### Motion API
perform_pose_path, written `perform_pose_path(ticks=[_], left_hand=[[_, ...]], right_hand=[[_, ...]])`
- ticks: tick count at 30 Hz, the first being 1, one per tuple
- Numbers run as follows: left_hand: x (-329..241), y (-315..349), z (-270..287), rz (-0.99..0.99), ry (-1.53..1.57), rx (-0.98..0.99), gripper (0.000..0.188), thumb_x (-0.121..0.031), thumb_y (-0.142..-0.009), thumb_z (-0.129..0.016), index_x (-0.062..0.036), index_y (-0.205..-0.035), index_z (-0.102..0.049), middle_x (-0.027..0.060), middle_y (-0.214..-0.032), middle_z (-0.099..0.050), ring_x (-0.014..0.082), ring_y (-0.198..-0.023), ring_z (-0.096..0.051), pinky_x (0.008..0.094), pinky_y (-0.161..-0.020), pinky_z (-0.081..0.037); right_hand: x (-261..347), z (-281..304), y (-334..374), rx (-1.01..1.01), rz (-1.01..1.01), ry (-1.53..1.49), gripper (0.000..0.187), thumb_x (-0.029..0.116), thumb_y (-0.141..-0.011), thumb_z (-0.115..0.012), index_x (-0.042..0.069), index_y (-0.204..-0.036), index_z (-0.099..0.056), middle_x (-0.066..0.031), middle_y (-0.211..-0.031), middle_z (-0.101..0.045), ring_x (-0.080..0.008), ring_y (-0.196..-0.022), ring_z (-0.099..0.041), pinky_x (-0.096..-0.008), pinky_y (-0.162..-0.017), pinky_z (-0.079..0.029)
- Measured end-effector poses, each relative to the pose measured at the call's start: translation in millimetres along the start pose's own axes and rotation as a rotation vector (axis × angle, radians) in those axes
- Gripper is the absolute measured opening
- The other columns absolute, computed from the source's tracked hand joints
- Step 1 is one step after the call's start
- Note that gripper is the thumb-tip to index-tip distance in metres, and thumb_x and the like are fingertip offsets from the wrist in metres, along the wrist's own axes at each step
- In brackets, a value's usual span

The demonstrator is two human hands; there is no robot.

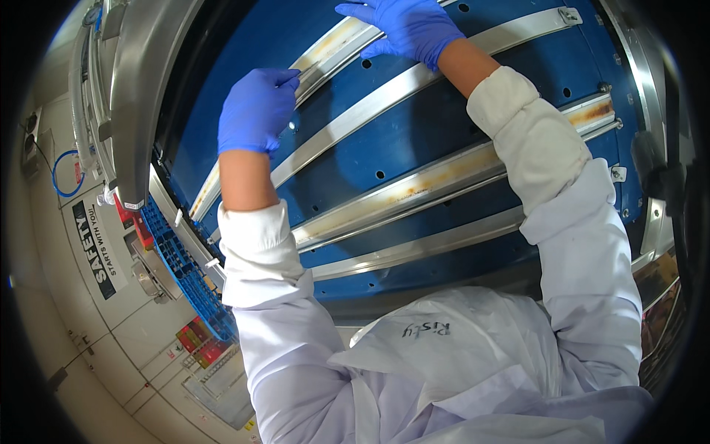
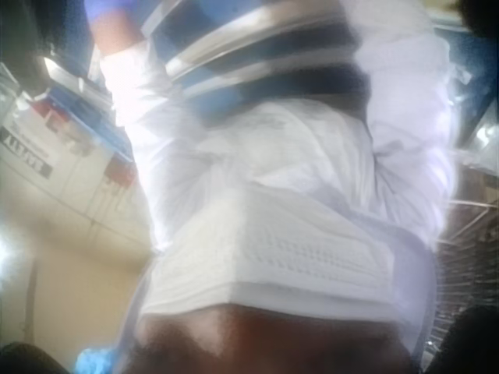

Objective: The person aligns and secures long white strips onto a blue curved surface using both hands. They repeatedly adjust the strips and use a small tool to tighten or fasten them in place. The person works methodically across the surface, ensuring each strip is properly positioned.

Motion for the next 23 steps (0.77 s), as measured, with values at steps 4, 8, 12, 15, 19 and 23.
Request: perform_pose_path(ticks=[4,8,12,15,19,23], left_hand=[[-8.3,1.9,5.4,-0.034,0.07,-0.024,0.028,-0.03,-0.091,-0.062,-0.0167,-0.111,-0.074,0.0171,-0.103,-0.071,0.0352,-0.097,-0.068,0.0386,-0.087,-0.052],[-15.1,-2.4,-1.1,-0.039,-0.009,-0.025,0.028,-0.029,-0.091,-0.062,-0.0148,-0.112,-0.074,0.0163,-0.104,-0.072,0.0344,-0.097,-0.068,0.0379,-0.086,-0.052],[-17.1,1.5,4.2,0.009,0.068,-0.044,0.028,-0.031,-0.092,-0.061,-0.0173,-0.112,-0.074,0.0154,-0.105,-0.072,0.0343,-0.098,-0.068,0.0384,-0.087,-0.052],[-28.6,1.7,-11.1,-0.029,-0.093,-0.072,0.028,-0.031,-0.092,-0.061,-0.0171,-0.113,-0.074,0.0148,-0.106,-0.072,0.0339,-0.098,-0.068,0.0386,-0.089,-0.052],[-14.2,-1.8,0.6,-0.065,0.045,0.006,0.028,-0.031,-0.092,-0.062,-0.0171,-0.113,-0.074,0.0161,-0.107,-0.07,0.0361,-0.099,-0.067,0.0392,-0.09,-0.051],[-21.4,4.2,-9.5,-0.089,-0.126,-0.067,0.03,-0.033,-0.092,-0.062,-0.0168,-0.113,-0.074,0.0173,-0.108,-0.07,0.0356,-0.103,-0.066,0.0396,-0.092,-0.05]], right_hand=[[-1.8,-5.6,2.8,-0.048,-0.006,0.033,0.079,0.063,-0.077,-0.066,0.02,-0.141,-0.052,-0.0042,-0.142,-0.052,-0.0335,-0.135,-0.041,-0.051,-0.119,-0.02],[-0.2,3.9,0.4,0.023,0.003,0.011,0.08,0.063,-0.077,-0.067,0.02,-0.142,-0.051,-0.0041,-0.143,-0.051,-0.0333,-0.136,-0.04,-0.0513,-0.119,-0.02],[0.8,9.7,3.7,0.054,-0.025,-0.014,0.08,0.064,-0.078,-0.066,0.02,-0.142,-0.05,-0.0039,-0.144,-0.05,-0.0332,-0.137,-0.039,-0.0512,-0.119,-0.019],[2.8,10.7,1.4,0.058,-0.025,0.008,0.08,0.064,-0.078,-0.065,0.02,-0.143,-0.05,-0.0038,-0.144,-0.05,-0.0329,-0.137,-0.039,-0.0511,-0.119,-0.019],[3.2,9.5,-2.4,0.098,-0.025,0.009,0.081,0.065,-0.078,-0.065,0.021,-0.144,-0.049,-0.0037,-0.144,-0.05,-0.0327,-0.138,-0.038,-0.0513,-0.119,-0.019],[3.6,9.0,-1.2,0.113,-0.035,0.003,0.081,0.064,-0.078,-0.065,0.021,-0.144,-0.048,-0.0035,-0.146,-0.048,-0.033,-0.138,-0.038,-0.0517,-0.12,-0.017]])
Point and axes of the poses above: each hand's wrist, its own y-axis away from the middle knuckle, its own z-axis out of the back of the hand, x = y × z, the point moved 1 cm from there along -y, towards the middle knuckle
